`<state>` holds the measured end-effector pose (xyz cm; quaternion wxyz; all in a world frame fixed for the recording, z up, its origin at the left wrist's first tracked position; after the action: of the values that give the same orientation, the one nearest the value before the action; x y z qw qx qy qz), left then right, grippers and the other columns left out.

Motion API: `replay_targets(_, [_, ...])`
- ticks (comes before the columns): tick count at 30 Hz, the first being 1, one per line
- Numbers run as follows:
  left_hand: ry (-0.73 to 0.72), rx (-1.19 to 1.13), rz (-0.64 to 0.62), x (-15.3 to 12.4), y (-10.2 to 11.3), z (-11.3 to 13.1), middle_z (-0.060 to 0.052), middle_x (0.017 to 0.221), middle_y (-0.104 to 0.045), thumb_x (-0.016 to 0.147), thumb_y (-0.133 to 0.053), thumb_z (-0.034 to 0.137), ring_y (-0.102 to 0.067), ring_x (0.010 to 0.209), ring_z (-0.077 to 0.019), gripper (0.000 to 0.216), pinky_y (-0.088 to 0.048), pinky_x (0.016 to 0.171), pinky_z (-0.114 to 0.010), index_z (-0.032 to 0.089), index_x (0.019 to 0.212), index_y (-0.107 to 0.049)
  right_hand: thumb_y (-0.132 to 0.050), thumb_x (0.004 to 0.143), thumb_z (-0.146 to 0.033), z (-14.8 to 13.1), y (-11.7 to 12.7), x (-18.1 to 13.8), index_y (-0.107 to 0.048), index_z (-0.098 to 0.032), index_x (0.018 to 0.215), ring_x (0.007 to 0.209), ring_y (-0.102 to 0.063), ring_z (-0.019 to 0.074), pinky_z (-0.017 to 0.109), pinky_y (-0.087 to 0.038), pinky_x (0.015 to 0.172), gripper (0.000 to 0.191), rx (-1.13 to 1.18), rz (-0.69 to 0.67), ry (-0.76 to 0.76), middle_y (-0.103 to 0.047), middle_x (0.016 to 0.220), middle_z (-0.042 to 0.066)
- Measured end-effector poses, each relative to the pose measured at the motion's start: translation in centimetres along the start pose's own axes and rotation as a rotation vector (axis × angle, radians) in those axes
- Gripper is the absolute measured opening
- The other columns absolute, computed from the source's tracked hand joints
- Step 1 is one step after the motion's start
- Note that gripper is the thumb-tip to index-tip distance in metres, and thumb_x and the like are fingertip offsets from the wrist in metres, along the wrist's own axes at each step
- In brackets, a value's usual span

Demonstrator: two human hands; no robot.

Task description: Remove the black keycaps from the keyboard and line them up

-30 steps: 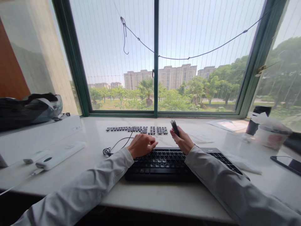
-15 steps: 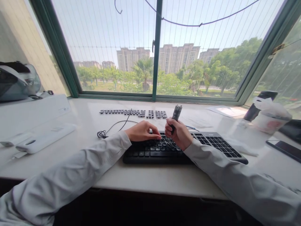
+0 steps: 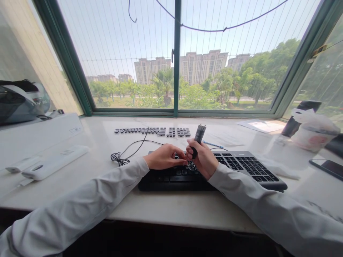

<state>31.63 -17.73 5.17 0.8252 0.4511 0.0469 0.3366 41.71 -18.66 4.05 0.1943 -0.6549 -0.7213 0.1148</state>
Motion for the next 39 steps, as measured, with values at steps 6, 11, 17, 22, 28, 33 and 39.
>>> replay_targets(6, [-0.014, 0.023, -0.049, -0.1, 0.5, 0.0, -0.003, 0.08, -0.07, 0.085, -0.064, 0.047, -0.057, 0.073, -0.0133, 0.036, -0.041, 0.067, -0.021, 0.013, 0.091, -0.074, -0.076, 0.065, -0.038, 0.0, -0.4, 0.0, -0.045, -0.021, 0.069, 0.048, -0.038, 0.008, 0.024, -0.032, 0.047, 0.035, 0.013, -0.021, 0.021, -0.04, 0.053, -0.008])
replay_targets(11, [-0.037, 0.061, -0.079, -0.1, 0.4, -0.1, -0.003, 0.078, -0.069, 0.087, -0.062, 0.047, -0.057, 0.072, -0.0131, 0.036, -0.041, 0.067, -0.021, 0.012, 0.088, -0.072, -0.076, 0.066, -0.037, 0.0, -0.4, 0.0, -0.046, -0.021, 0.07, 0.048, -0.037, 0.0083, 0.024, -0.032, 0.048, 0.033, -0.015, -0.014, 0.043, -0.039, 0.054, -0.008])
replay_targets(17, [-0.014, 0.063, -0.086, -0.1, 0.5, -0.1, -0.004, 0.08, -0.069, 0.087, -0.061, 0.044, -0.057, 0.072, -0.013, 0.034, -0.041, 0.068, -0.022, 0.013, 0.09, -0.072, -0.076, 0.068, -0.042, -0.1, -0.4, 0.1, -0.047, -0.021, 0.071, 0.049, -0.039, 0.0087, 0.024, -0.034, 0.05, 0.036, -0.093, -0.031, 0.08, -0.04, 0.055, -0.008])
replay_targets(22, [-0.007, 0.11, -0.097, -0.1, 0.6, -0.1, -0.003, 0.076, -0.068, 0.088, -0.061, 0.044, -0.056, 0.07, -0.0127, 0.034, -0.041, 0.067, -0.022, 0.012, 0.087, -0.071, -0.074, 0.072, -0.046, 0.0, -0.5, 0.1, -0.047, -0.021, 0.072, 0.053, -0.04, 0.0092, 0.025, -0.037, 0.052, 0.037, -0.14, -0.067, 0.112, -0.041, 0.057, -0.007])
replay_targets(28, [-0.002, 0.11, -0.102, -0.1, 0.8, -0.3, -0.003, 0.074, -0.067, 0.086, -0.061, 0.045, -0.057, 0.069, -0.0132, 0.034, -0.042, 0.067, -0.022, 0.013, 0.086, -0.072, -0.074, 0.072, -0.048, 0.3, -0.7, 0.5, -0.048, -0.021, 0.073, 0.054, -0.04, 0.0092, 0.025, -0.037, 0.053, 0.037, -0.152, -0.086, 0.098, -0.041, 0.058, -0.007])
replay_targets(33, [0.003, 0.112, -0.109, 0.0, 0.9, -0.7, -0.004, 0.079, -0.07, 0.086, -0.062, 0.043, -0.058, 0.072, -0.0138, 0.031, -0.042, 0.069, -0.022, 0.014, 0.088, -0.072, -0.076, 0.068, -0.047, 0.6, -0.6, 0.9, -0.048, -0.021, 0.074, 0.052, -0.038, 0.0093, 0.025, -0.035, 0.051, 0.039, -0.108, -0.068, 0.056, -0.041, 0.057, -0.008])
replay_targets(39, [0.003, 0.115, -0.111, -0.1, 0.9, -0.7, -0.003, 0.078, -0.07, 0.086, -0.062, 0.046, -0.059, 0.072, -0.0144, 0.035, -0.043, 0.07, -0.022, 0.014, 0.092, -0.073, -0.078, 0.064, -0.044, 0.5, -0.8, 0.7, -0.046, -0.02, 0.073, 0.051, -0.037, 0.0078, 0.023, -0.032, 0.051, 0.041, -0.069, -0.064, -0.012, -0.04, 0.056, -0.009])
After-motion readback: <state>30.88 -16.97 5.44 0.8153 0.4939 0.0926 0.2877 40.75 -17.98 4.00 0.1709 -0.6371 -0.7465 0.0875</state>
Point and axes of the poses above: each hand's wrist, its own x-axis towards the middle knuckle, its own y-axis out of the back of the hand, z = x × y, the point moved 7 cm from there along x, towards the middle knuckle
